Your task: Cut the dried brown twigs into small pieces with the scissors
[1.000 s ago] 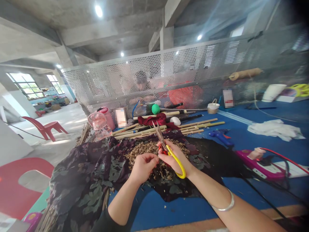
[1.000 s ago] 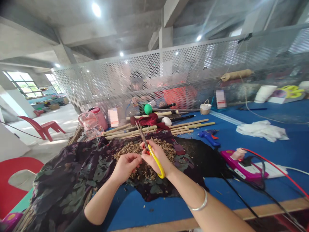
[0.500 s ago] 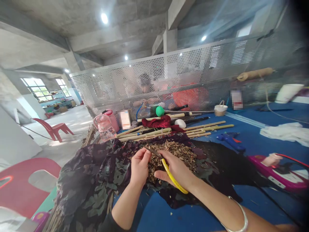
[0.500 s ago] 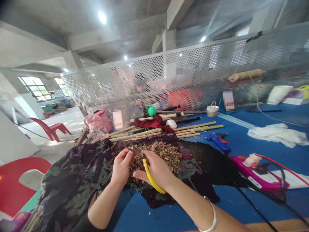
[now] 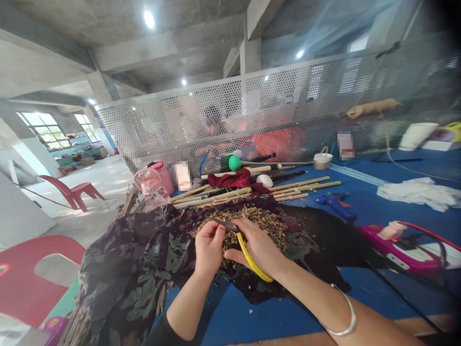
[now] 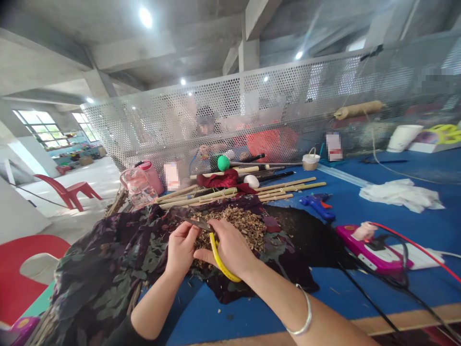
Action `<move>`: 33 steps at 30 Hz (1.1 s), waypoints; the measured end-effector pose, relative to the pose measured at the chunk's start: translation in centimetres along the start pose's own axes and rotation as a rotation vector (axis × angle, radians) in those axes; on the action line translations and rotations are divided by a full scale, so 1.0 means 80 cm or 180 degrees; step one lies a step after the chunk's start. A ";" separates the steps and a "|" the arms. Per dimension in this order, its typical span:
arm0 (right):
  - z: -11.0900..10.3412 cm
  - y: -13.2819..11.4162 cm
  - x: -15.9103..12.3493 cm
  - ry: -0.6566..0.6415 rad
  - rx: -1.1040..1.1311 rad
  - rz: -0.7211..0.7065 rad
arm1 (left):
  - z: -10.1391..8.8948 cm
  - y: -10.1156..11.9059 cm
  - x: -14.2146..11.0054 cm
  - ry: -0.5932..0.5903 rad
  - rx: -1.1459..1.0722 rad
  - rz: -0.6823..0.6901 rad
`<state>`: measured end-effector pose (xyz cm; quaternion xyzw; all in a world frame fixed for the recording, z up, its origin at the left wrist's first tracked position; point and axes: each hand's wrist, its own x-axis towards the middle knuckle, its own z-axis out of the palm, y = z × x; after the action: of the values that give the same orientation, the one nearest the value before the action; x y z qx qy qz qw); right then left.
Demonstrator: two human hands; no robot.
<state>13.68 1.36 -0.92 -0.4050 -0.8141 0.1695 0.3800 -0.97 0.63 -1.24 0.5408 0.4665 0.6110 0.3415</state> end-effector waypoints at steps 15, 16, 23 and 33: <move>0.000 0.002 0.001 -0.0083 -0.0095 0.0245 | 0.001 0.010 -0.003 0.0259 0.0627 0.0224; 0.000 0.003 0.001 -0.0075 -0.0083 0.0242 | 0.001 0.009 -0.003 0.0255 0.0647 0.0230; 0.003 0.004 0.000 0.0017 -0.0054 0.0215 | -0.002 0.003 0.000 0.0171 0.0580 0.0091; 0.001 -0.001 0.000 -0.0202 -0.0472 0.0209 | -0.002 -0.006 0.007 0.0145 0.0263 -0.0026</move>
<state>13.58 1.32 -0.97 -0.4530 -0.8223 0.1339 0.3172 -1.27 1.24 -1.51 0.5384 0.5012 0.6020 0.3107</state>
